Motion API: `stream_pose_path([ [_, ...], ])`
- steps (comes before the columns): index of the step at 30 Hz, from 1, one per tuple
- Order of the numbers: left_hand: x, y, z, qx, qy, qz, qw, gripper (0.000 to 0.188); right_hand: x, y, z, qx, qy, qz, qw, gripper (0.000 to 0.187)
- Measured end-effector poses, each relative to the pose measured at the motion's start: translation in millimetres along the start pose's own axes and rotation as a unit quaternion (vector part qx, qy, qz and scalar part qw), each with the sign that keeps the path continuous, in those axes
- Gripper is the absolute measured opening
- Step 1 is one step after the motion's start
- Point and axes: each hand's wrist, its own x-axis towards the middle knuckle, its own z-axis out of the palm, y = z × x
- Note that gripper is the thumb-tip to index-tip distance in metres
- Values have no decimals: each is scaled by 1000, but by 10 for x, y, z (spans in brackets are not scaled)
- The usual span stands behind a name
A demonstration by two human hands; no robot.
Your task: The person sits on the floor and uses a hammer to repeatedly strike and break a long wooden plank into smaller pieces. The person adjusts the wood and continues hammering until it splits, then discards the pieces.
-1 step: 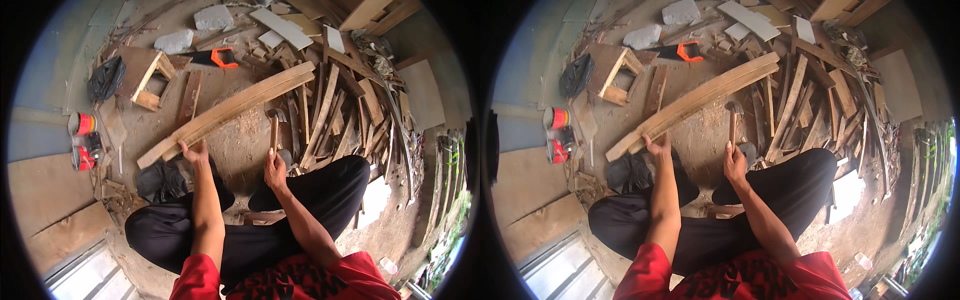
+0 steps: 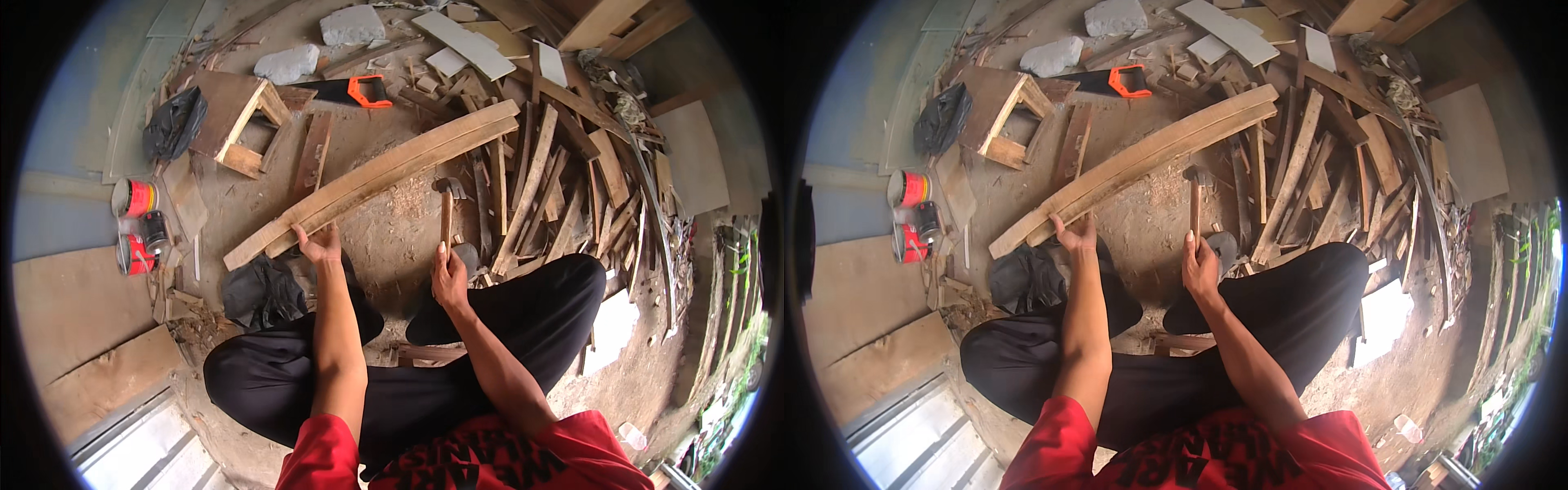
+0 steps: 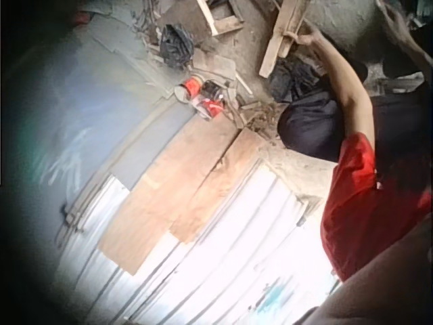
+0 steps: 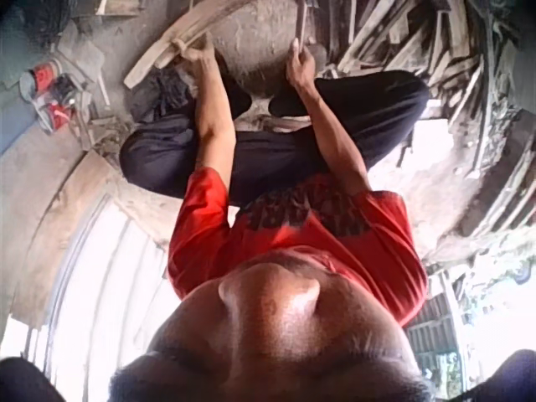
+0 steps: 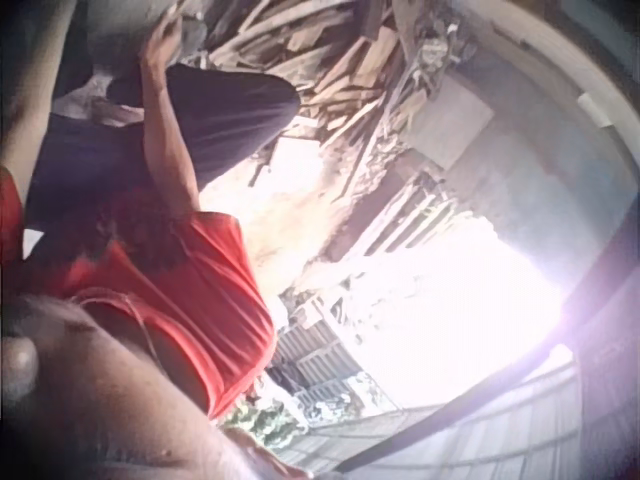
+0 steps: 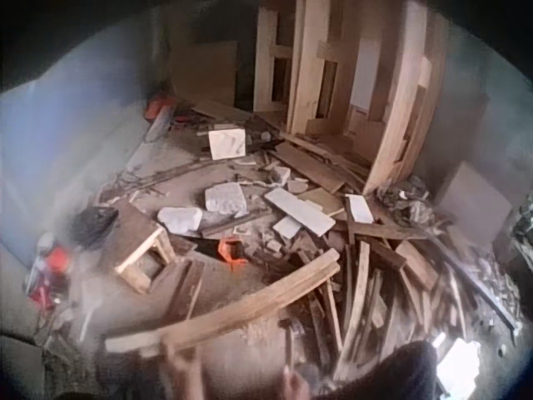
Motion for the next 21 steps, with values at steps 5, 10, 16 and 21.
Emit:
stream_pose_path([
  [5,36,69,220,134,88,-77,984,70,221,27,174,-60,-25,-72,995,54],
  [10,157,483,349,435,116,-219,866,69,228,-271,198,-54,-25,-39,997,59],
  [16,26,-157,1336,832,-125,183,509,79,240,-467,193,-36,-25,-5,999,58],
  [21,116,-919,957,960,-244,137,13,114,407,1,156,-40,-34,-61,997,58],
])
